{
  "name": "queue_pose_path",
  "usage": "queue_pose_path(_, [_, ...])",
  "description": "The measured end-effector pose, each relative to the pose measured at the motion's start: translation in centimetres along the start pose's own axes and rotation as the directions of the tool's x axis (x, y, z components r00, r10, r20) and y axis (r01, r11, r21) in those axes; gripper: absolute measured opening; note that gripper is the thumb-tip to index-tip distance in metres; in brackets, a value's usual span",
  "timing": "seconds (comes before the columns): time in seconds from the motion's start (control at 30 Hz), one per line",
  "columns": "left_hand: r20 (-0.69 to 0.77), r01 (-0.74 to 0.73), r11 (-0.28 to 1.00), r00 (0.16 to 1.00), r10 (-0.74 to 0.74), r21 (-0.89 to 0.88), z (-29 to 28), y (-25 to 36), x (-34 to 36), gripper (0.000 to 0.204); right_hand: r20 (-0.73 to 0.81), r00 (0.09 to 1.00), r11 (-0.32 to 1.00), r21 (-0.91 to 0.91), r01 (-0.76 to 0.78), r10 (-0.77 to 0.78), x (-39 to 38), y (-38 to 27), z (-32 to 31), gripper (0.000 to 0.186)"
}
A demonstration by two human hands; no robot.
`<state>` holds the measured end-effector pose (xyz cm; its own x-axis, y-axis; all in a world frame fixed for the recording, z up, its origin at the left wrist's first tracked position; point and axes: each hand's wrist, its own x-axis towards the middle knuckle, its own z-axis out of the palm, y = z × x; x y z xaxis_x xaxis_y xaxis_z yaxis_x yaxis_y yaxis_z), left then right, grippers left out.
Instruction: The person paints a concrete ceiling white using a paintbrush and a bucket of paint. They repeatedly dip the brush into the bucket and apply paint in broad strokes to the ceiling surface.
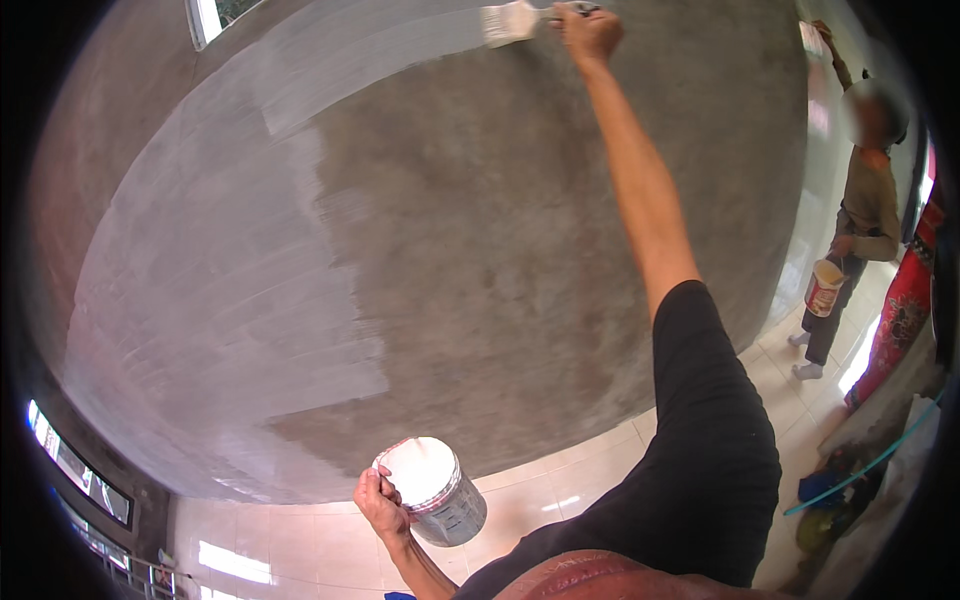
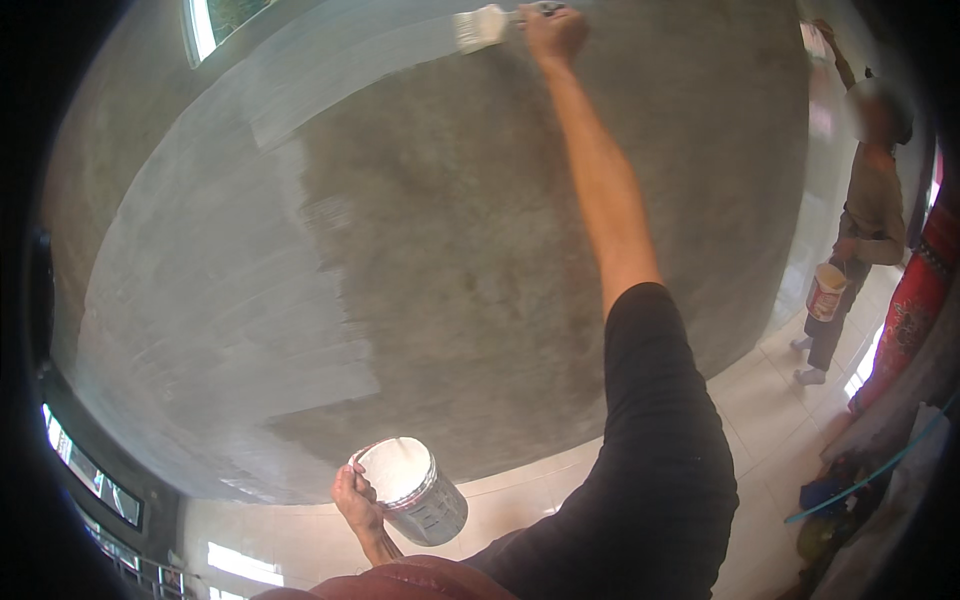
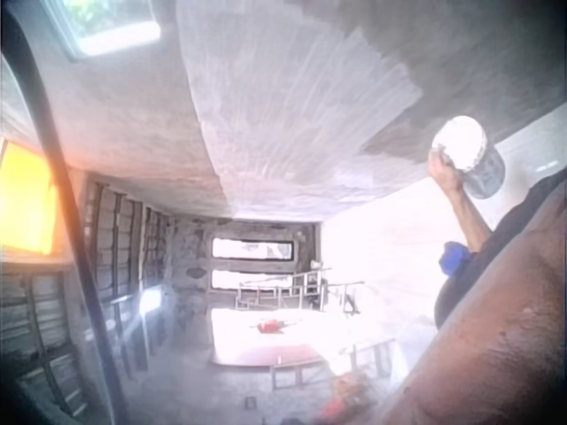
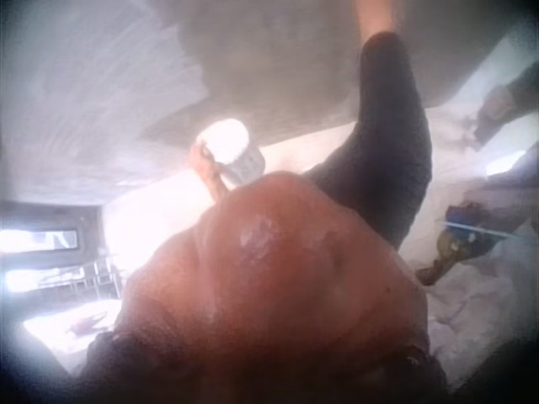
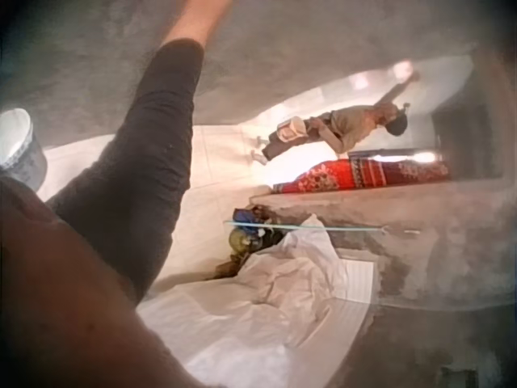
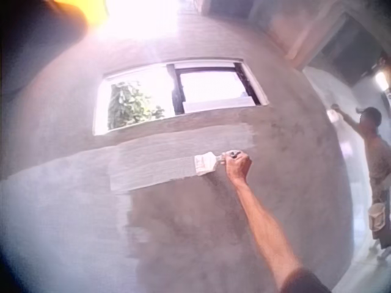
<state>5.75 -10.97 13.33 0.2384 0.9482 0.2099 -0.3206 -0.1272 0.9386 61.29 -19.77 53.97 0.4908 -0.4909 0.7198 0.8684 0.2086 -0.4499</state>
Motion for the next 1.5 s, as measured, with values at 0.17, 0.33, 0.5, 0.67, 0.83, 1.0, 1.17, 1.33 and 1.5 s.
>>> queue_pose_path(0.17, [0.053, 0.011, 0.999, 0.999, -0.008, -0.052, 0.5, 0.7, 0.5, 0.024, -0.094, 0.992, 0.992, -0.095, 0.081, -0.090, 6.6, 5.0, -6.3, 0.029])
queue_pose_path(0.33, [0.074, 0.027, 0.998, 0.997, -0.023, -0.062, 0.2, 0.9, 0.2, 0.024, -0.068, 0.867, 0.677, -0.655, 0.334, -0.493, 6.6, 3.0, -4.7, 0.031])
queue_pose_path(0.5, [0.090, 0.054, 0.996, 0.995, -0.048, -0.069, 0.5, 1.2, 0.3, 0.027, 0.086, 0.777, 0.667, -0.461, 0.586, -0.623, -1.6, 0.5, 3.8, 0.013])
queue_pose_path(0.67, [0.048, 0.029, 0.999, 0.998, -0.029, -0.012, 0.4, 1.3, 0.1, 0.026, 0.060, 0.824, 0.821, -0.068, 0.566, -0.563, -8.9, -8.4, 7.8, 0.012])
queue_pose_path(0.83, [0.027, -0.006, 1.000, 1.000, 0.006, -0.001, 0.8, 1.6, -0.2, 0.025, 0.030, 0.960, 0.955, 0.117, 0.274, -0.279, -5.4, -7.7, 5.7, 0.025])
queue_pose_path(1.0, [-0.010, -0.041, 0.999, 0.999, 0.041, -0.002, 1.8, 2.3, -0.7, 0.027, 0.036, 0.983, 0.983, -0.029, 0.181, -0.180, 4.4, 2.9, -1.0, 0.031])
queue_pose_path(1.17, [-0.037, -0.042, 0.999, 0.998, 0.042, 0.004, 1.4, 2.1, -1.0, 0.025, -0.048, 0.992, 0.978, -0.181, 0.108, -0.118, 11.0, 8.5, -8.4, 0.024])
queue_pose_path(1.33, [-0.043, -0.025, 0.999, 0.999, 0.023, -0.030, 1.5, 2.1, -0.8, 0.027, -0.188, 0.891, 0.808, -0.527, 0.264, -0.414, 12.6, 7.5, -10.8, 0.026])
queue_pose_path(1.5, [-0.003, -0.017, 0.998, 1.000, 0.017, -0.056, 1.7, 2.3, -0.6, 0.027, -0.035, 0.882, 0.711, -0.607, 0.356, -0.471, 8.1, 6.0, -1.8, 0.021])
